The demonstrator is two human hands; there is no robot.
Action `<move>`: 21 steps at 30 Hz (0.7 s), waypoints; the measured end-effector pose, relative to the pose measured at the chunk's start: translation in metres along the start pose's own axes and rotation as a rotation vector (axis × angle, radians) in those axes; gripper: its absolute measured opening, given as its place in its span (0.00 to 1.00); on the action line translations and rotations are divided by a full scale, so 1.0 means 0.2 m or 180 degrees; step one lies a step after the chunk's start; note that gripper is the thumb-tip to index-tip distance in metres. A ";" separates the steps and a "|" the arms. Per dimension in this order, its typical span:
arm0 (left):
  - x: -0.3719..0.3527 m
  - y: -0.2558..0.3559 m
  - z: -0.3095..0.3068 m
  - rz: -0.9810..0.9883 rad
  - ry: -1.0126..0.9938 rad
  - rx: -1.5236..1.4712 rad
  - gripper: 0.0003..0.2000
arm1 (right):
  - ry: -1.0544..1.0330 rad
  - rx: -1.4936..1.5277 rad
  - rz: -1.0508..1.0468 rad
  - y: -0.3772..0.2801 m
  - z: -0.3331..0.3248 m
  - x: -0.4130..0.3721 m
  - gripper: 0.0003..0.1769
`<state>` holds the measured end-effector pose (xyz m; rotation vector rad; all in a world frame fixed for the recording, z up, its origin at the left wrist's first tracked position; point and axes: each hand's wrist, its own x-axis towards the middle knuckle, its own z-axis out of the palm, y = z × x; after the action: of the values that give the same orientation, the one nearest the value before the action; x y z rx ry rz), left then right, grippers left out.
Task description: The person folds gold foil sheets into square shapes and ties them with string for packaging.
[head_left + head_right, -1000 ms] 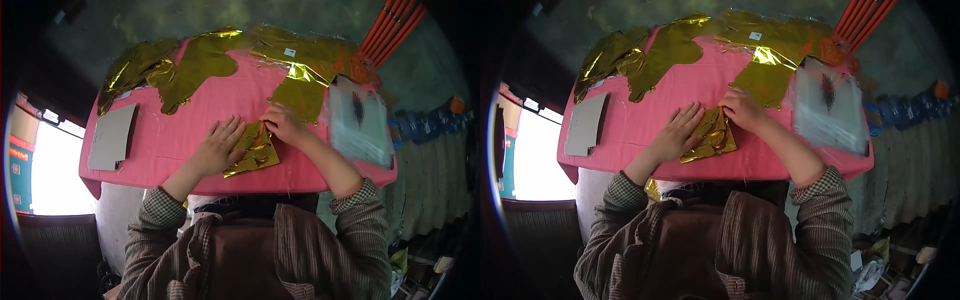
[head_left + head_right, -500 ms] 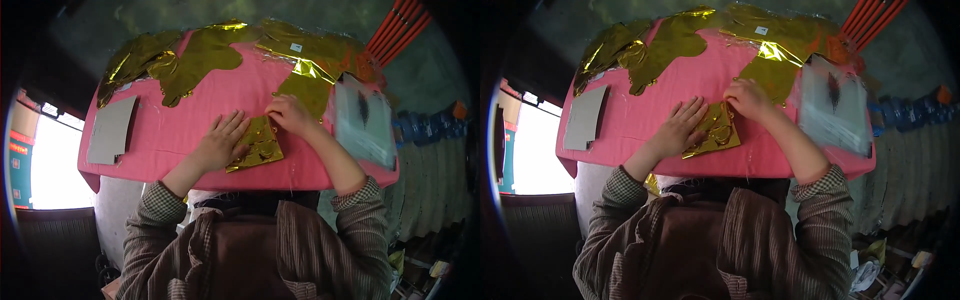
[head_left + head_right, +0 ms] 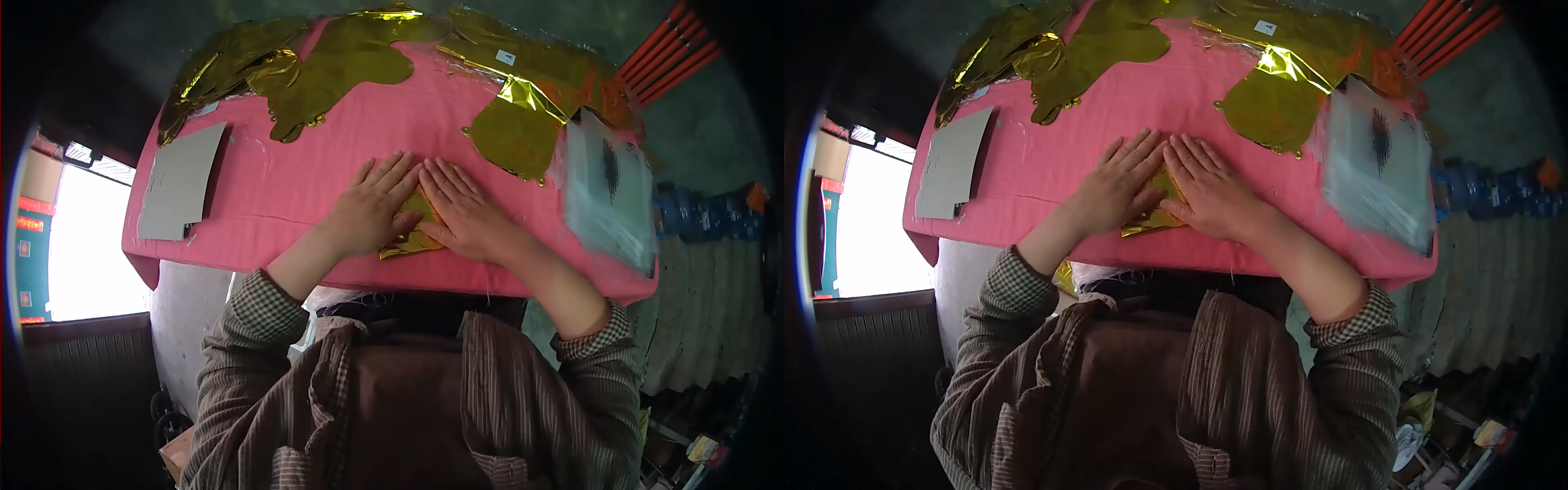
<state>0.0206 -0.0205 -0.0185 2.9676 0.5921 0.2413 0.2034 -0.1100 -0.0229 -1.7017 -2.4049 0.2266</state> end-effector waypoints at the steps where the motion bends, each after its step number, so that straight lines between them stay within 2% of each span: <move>1: 0.00 0.00 0.00 -0.0010 0.0018 -0.0048 0.32 | -0.0014 0.0012 -0.0001 0.00 0.00 0.00 0.39; 9: -0.02 0.01 -0.07 -0.0105 0.0418 -0.0785 0.31 | -0.0117 -0.0187 0.0045 -0.01 0.00 0.01 0.39; 11: -0.05 0.06 -0.11 0.0117 0.0127 -0.0362 0.30 | -0.0073 -0.0217 0.0034 -0.01 0.00 0.01 0.39; 14: -0.11 0.10 -0.05 0.0046 -0.0098 -0.0576 0.30 | 0.0024 -0.0216 0.0003 -0.01 0.01 0.00 0.39; 21: -0.11 0.11 -0.06 0.0094 -0.0135 -0.0395 0.29 | 0.0081 0.0107 -0.0125 0.05 0.02 -0.01 0.36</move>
<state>0.0073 -0.0492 -0.0069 2.8558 0.5090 0.2089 0.2121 -0.1081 -0.0287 -1.6313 -2.4000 0.2369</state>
